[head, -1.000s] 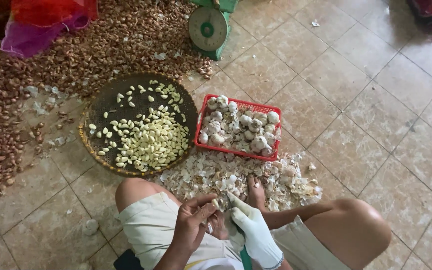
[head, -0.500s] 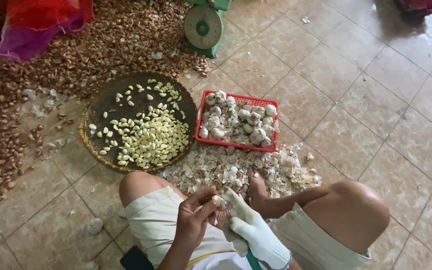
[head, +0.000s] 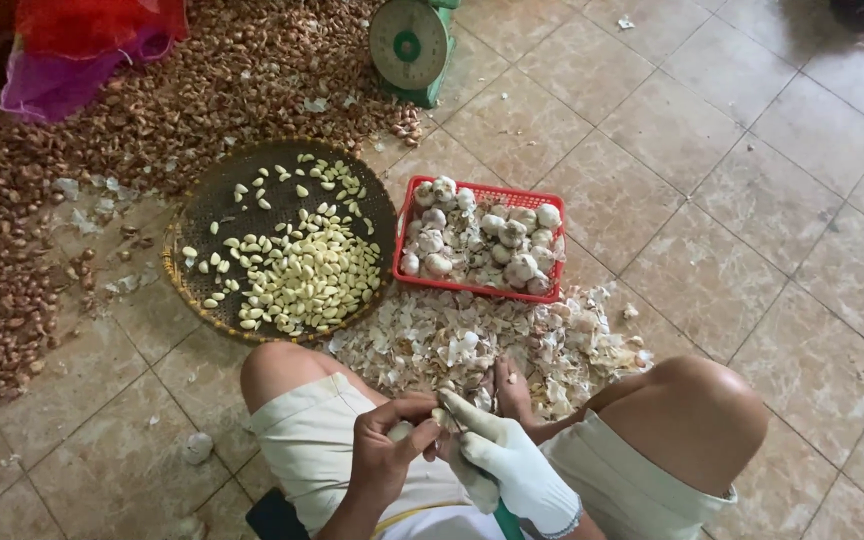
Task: The person sits on the floor and peels garlic cloves using a small knife. They separate the cloves from the bulb, remove the skin, and place the peeled cloves into a woven basket while discarding the skins onto the floor.
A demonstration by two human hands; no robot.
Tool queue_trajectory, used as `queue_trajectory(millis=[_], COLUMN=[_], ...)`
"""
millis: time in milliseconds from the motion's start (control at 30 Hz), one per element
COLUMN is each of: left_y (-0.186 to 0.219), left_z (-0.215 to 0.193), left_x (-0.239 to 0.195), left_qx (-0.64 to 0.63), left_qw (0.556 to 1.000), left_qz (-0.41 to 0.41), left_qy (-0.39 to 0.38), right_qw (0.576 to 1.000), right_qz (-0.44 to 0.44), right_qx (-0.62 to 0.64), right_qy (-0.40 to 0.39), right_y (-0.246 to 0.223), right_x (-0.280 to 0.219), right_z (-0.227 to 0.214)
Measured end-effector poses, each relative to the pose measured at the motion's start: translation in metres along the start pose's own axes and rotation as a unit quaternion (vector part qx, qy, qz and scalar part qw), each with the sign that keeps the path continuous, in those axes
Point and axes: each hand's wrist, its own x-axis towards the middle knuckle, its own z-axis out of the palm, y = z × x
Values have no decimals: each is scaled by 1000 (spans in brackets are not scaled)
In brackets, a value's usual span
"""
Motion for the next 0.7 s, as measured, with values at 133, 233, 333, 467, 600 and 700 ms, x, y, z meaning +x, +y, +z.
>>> queue_trajectory(millis=[133, 233, 333, 467, 600, 700], left_y=[4, -2, -19, -37, -34, -9], left_z=[9, 6, -2, -10, -17, -24], left_x=[8, 16, 25, 34, 43, 67], left_qx=[-16, -69, -99, -117, -129, -136], left_qw=[1000, 998, 995, 993, 985, 982], left_qz=[-1, 3, -17, -28, -95, -114], left_qy=[21, -2, -9, 0, 61, 61], right_qw=[978, 970, 992, 997, 997, 976], right_qz=[-12, -1, -14, -5, -31, 24], right_qx=[-148, -157, -95, -67, -24, -121], right_qy=[143, 184, 86, 28, 60, 180], right_y=[-11, -19, -16, -4, 10, 12], right_x=[14, 17, 16, 25, 43, 56], right_z=[-12, -9, -3, -10, -42, -51])
